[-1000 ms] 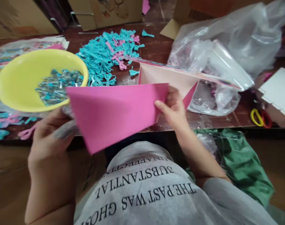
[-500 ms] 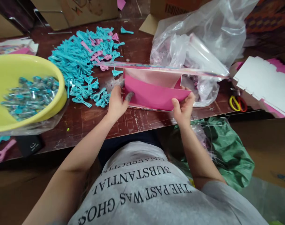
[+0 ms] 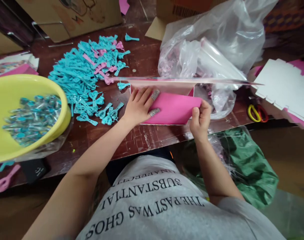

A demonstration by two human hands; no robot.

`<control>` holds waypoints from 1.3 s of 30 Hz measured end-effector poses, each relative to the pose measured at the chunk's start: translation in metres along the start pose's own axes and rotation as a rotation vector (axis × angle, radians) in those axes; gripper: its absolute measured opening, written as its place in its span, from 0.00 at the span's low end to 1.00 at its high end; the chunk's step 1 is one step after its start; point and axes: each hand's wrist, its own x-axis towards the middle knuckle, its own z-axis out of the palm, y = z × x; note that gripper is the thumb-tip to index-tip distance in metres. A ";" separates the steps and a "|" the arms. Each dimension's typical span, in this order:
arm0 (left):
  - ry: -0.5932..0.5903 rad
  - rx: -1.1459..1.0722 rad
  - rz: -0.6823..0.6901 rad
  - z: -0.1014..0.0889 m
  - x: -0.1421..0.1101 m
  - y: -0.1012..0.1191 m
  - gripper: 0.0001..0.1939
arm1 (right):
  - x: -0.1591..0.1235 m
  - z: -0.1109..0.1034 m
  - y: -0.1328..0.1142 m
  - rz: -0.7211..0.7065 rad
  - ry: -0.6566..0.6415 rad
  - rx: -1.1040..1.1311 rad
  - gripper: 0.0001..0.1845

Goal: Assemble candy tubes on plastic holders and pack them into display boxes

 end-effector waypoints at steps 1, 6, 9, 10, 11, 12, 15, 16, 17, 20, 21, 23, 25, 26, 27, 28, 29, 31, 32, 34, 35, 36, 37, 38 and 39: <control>-0.021 0.009 -0.012 0.004 0.008 -0.001 0.39 | 0.000 0.001 0.001 0.001 0.001 -0.039 0.25; -0.012 0.074 -0.149 0.010 0.013 -0.001 0.44 | -0.005 0.018 0.010 -0.076 0.031 -0.375 0.32; -0.062 0.053 -0.267 0.009 0.009 -0.001 0.45 | -0.002 0.032 0.010 -0.175 0.110 -0.517 0.33; -0.083 0.039 -0.302 0.008 0.009 -0.002 0.44 | 0.003 0.036 0.007 -0.206 0.080 -0.537 0.31; -0.101 0.028 -0.323 0.008 0.009 -0.003 0.43 | 0.009 0.039 0.003 -0.233 0.009 -0.550 0.29; -0.110 0.028 -0.330 0.007 0.010 -0.003 0.42 | 0.018 0.042 -0.002 -0.253 -0.092 -0.560 0.27; -0.092 0.093 -0.294 0.005 0.012 -0.004 0.42 | 0.048 0.050 -0.019 -0.262 -0.380 -0.608 0.26; -0.090 0.125 -0.273 0.004 0.013 -0.004 0.42 | 0.058 0.053 -0.023 -0.259 -0.431 -0.633 0.26; -0.093 0.158 -0.257 0.003 0.013 -0.003 0.43 | 0.065 0.056 -0.026 -0.262 -0.464 -0.664 0.27; -0.119 0.238 -0.241 0.001 0.013 0.001 0.43 | 0.077 0.065 -0.026 -0.297 -0.536 -0.740 0.30; -0.125 0.255 -0.241 0.000 0.012 0.003 0.42 | 0.078 0.068 -0.025 -0.316 -0.558 -0.744 0.30; -0.129 0.269 -0.242 0.000 0.009 0.003 0.41 | 0.078 0.072 -0.023 -0.351 -0.592 -0.725 0.30; -0.124 0.274 -0.230 0.000 0.004 0.001 0.37 | 0.077 0.075 -0.023 -0.366 -0.594 -0.701 0.28; -0.111 0.280 -0.215 0.000 0.000 -0.001 0.35 | 0.076 0.076 -0.023 -0.375 -0.583 -0.688 0.27; -0.088 0.287 -0.196 -0.001 -0.004 -0.003 0.33 | 0.074 0.076 -0.023 -0.388 -0.565 -0.672 0.26; -0.060 0.293 -0.171 -0.001 -0.009 -0.004 0.32 | 0.073 0.075 -0.024 -0.407 -0.541 -0.654 0.24; -0.032 0.294 -0.147 -0.003 -0.013 -0.005 0.30 | 0.071 0.073 -0.024 -0.436 -0.512 -0.632 0.23; -0.003 0.278 -0.124 -0.008 -0.019 -0.004 0.30 | 0.064 0.068 -0.021 -0.522 -0.419 -0.571 0.21; -0.015 0.264 -0.135 -0.011 -0.018 -0.001 0.31 | 0.061 0.064 -0.019 -0.569 -0.351 -0.532 0.21; -0.090 0.232 -0.202 -0.019 -0.009 0.008 0.37 | 0.053 0.059 -0.013 -0.623 -0.180 -0.454 0.21; -0.142 0.216 -0.250 -0.023 -0.001 0.014 0.41 | 0.049 0.057 -0.011 -0.620 -0.091 -0.418 0.22; -0.196 0.198 -0.290 -0.027 0.009 0.020 0.43 | 0.046 0.056 -0.009 -0.599 -0.016 -0.388 0.23; -0.246 0.180 -0.315 -0.030 0.020 0.025 0.44 | 0.042 0.055 -0.008 -0.569 0.035 -0.364 0.24; -0.290 0.165 -0.325 -0.033 0.031 0.030 0.44 | 0.039 0.056 -0.007 -0.542 0.054 -0.343 0.24; -0.325 0.155 -0.321 -0.034 0.041 0.033 0.42 | 0.036 0.056 -0.007 -0.529 0.051 -0.319 0.25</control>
